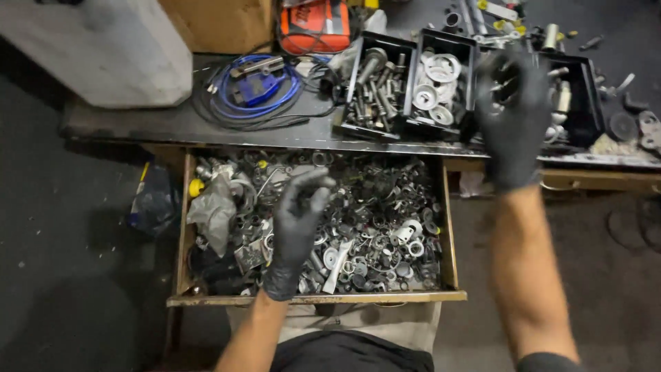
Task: The person sorts through a drawer filled with various metal hardware parts, including nuts, bolts, and washers. They pick up individual items, examine them, and place them into separate black trays on the workbench above.
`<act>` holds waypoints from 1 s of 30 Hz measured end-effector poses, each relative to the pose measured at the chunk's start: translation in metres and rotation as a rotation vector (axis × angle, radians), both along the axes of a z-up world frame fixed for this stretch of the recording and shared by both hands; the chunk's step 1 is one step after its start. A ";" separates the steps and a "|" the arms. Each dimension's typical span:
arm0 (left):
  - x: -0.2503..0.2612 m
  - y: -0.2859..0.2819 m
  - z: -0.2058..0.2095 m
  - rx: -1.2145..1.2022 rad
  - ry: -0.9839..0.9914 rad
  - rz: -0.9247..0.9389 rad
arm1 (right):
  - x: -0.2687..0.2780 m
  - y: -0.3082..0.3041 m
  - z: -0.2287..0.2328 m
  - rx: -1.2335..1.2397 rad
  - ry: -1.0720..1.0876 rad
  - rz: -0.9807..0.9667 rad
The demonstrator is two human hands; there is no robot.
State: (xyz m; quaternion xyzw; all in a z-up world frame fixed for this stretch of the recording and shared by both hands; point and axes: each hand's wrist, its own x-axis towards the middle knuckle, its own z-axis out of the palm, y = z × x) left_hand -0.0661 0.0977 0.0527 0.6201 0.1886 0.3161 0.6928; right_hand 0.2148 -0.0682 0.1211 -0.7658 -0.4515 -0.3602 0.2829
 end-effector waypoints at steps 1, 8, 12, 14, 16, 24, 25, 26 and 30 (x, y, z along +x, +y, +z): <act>-0.006 0.005 -0.010 0.001 0.003 0.017 | 0.026 -0.005 0.001 0.001 0.003 0.017; -0.028 0.059 -0.031 0.340 0.431 0.007 | 0.055 -0.018 0.002 0.024 -0.098 -0.135; -0.015 0.060 -0.070 0.876 0.770 -0.159 | -0.069 -0.032 -0.029 0.233 0.349 0.078; 0.031 0.065 -0.109 0.817 0.932 -0.155 | -0.112 -0.035 -0.058 0.232 0.598 0.048; 0.058 0.058 -0.127 0.760 1.082 -0.159 | -0.148 -0.043 -0.086 0.232 0.839 0.005; 0.072 0.010 -0.094 0.813 0.816 -0.032 | -0.198 -0.080 -0.082 0.092 1.189 0.122; 0.067 0.005 -0.090 0.815 0.813 -0.038 | -0.198 -0.082 -0.083 0.095 1.189 0.116; 0.063 0.003 -0.084 0.823 0.776 -0.005 | -0.196 -0.081 -0.084 0.078 1.180 0.123; 0.042 0.000 -0.065 0.845 0.670 0.094 | -0.187 -0.064 -0.072 0.109 1.182 0.186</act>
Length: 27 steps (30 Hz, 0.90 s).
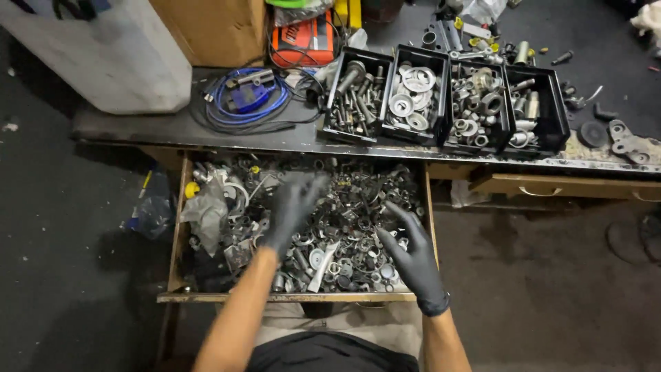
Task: The person sorts through a drawer filled with various metal hardware parts, including nuts, bolts, and washers. They pick up individual items, examine them, and place them into separate black trays on the workbench above.
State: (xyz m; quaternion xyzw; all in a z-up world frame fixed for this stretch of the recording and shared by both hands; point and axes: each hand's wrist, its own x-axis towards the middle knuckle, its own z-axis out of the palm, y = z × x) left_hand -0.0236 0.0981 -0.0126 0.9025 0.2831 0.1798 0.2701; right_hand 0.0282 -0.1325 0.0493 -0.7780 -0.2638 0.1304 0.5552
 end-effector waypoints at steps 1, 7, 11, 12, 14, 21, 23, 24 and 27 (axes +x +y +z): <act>-0.013 -0.006 0.001 0.006 -0.001 0.001 | 0.002 0.010 0.004 0.006 -0.001 0.001; -0.058 -0.037 0.034 -0.889 -0.342 -0.273 | 0.009 0.047 0.012 -0.001 0.206 0.226; -0.078 -0.020 0.049 -1.009 -0.095 -0.429 | 0.080 0.051 0.032 0.072 -0.421 0.163; -0.079 -0.013 0.045 -0.837 0.070 -0.427 | 0.108 0.051 0.040 0.043 -0.656 0.114; -0.067 -0.003 0.037 -0.795 0.212 -0.311 | 0.139 0.044 0.071 -0.086 -0.744 0.106; 0.018 0.058 -0.061 -0.614 -0.056 0.016 | 0.095 -0.007 0.086 -0.115 -0.555 0.008; 0.040 0.064 -0.078 -0.558 -0.002 -0.015 | 0.084 -0.012 0.055 -0.132 -0.468 0.053; 0.054 0.067 -0.085 -0.495 0.044 -0.039 | 0.080 -0.014 0.041 -0.140 -0.386 0.104; 0.076 0.083 -0.109 -0.302 0.191 -0.091 | 0.061 -0.010 0.018 -0.223 -0.201 0.202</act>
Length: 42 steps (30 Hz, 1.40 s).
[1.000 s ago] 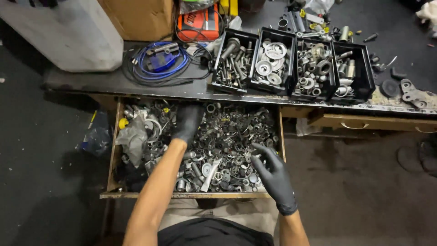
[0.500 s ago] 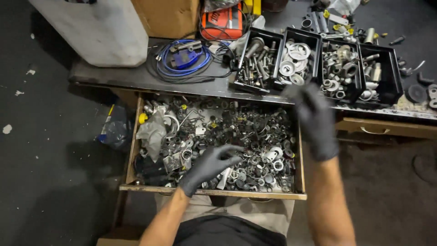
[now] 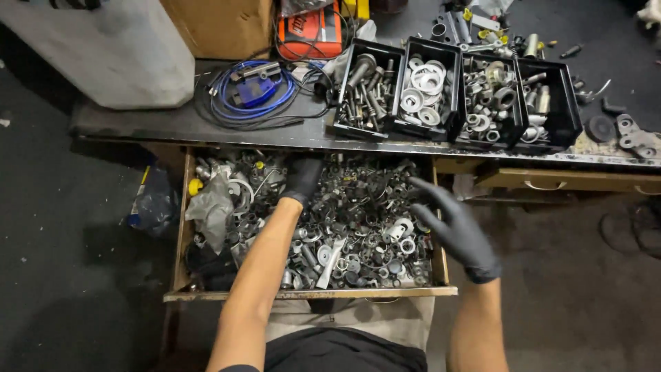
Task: The person sorts through a drawer filled with various metal hardware parts, including nuts, bolts, and washers. They pick up individual items, examine them, and place them into separate black trays on the workbench above.
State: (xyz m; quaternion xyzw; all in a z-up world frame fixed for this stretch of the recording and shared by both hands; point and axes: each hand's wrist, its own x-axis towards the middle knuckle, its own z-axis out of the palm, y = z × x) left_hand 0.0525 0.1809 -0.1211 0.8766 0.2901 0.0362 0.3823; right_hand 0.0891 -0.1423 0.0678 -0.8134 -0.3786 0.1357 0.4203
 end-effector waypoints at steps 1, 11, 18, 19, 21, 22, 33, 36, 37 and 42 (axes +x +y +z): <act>0.003 0.004 -0.009 0.000 0.005 0.001 | -0.004 0.004 -0.001 0.000 0.005 0.001; -0.051 -0.011 0.026 0.763 -0.034 -0.142 | -0.016 0.034 -0.021 -0.202 0.108 0.071; 0.010 0.031 -0.039 0.085 0.097 0.064 | -0.034 0.049 0.003 -0.190 0.156 0.110; 0.023 0.041 -0.056 0.085 0.096 0.064 | -0.030 0.047 -0.002 -0.190 0.156 0.110; 0.041 0.058 -0.093 -0.612 0.021 0.491 | -0.027 0.043 -0.015 -0.202 0.134 0.167; 0.031 0.047 -0.084 -0.614 0.029 0.499 | -0.031 0.041 -0.014 -0.206 0.142 0.173; -0.066 -0.073 0.082 -0.078 0.181 0.114 | -0.036 0.056 -0.026 -0.127 0.078 0.087; -0.094 -0.085 0.088 -0.109 -0.372 -0.184 | -0.032 0.065 -0.063 -0.071 0.069 0.087; -0.102 -0.086 0.100 -0.107 -0.370 -0.179 | -0.035 0.067 -0.062 -0.071 0.071 0.092; -0.114 -0.102 0.115 -0.343 -0.548 -0.136 | -0.039 0.071 -0.049 0.071 0.269 0.028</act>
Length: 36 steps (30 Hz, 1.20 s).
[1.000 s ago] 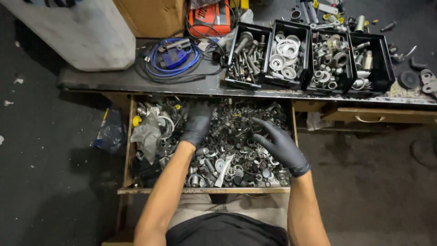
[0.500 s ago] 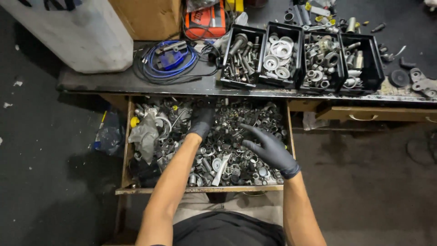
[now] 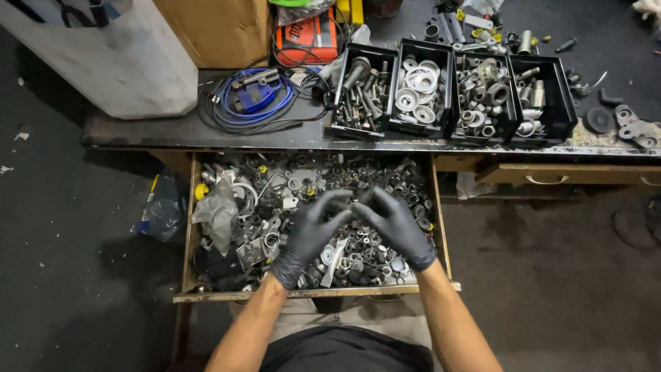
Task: The person sorts through a drawer filled with various metal hardware parts, including nuts, bolts, and washers. They pick up individual items, examine them, and place them into separate black trays on the workbench above.
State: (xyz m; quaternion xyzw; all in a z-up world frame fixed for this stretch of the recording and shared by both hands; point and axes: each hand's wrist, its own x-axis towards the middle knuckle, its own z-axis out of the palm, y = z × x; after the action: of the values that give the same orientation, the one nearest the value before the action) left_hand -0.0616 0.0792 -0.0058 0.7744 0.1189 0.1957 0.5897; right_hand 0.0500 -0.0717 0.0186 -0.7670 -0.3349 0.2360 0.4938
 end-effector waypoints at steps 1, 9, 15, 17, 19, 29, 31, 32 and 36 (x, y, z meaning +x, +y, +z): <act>-0.003 -0.001 0.004 -0.003 0.002 0.000 | 0.006 -0.004 0.003 -0.003 0.002 0.000; -0.027 0.023 -0.012 0.117 0.466 -0.127 | 0.132 -0.024 0.060 -0.092 -0.750 -0.067; -0.001 0.043 -0.013 0.423 0.626 0.026 | 0.134 -0.034 0.095 -0.268 -1.116 -0.321; 0.013 0.055 -0.015 0.436 0.627 0.034 | 0.113 -0.045 0.080 -0.221 -1.012 -0.319; 0.030 0.064 -0.019 0.448 0.630 0.033 | 0.089 -0.054 0.060 -0.181 -0.904 -0.321; 0.070 0.084 -0.047 0.602 0.661 0.085 | 0.009 -0.054 0.013 -0.218 -0.386 -0.216; 0.066 0.086 -0.054 0.628 0.663 0.101 | 0.003 -0.051 0.007 -0.214 -0.396 -0.203; 0.062 0.087 -0.057 0.653 0.666 0.119 | 0.000 -0.048 0.003 -0.181 -0.462 -0.175; 0.054 0.086 -0.070 0.732 0.671 0.167 | -0.005 -0.044 -0.021 -0.258 -0.504 -0.109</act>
State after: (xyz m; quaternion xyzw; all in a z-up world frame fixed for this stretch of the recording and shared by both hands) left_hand -0.0079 0.1654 -0.0763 0.9385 0.2872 0.0114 0.1912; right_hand 0.0445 -0.1154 -0.0029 -0.8749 -0.3725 0.0519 0.3052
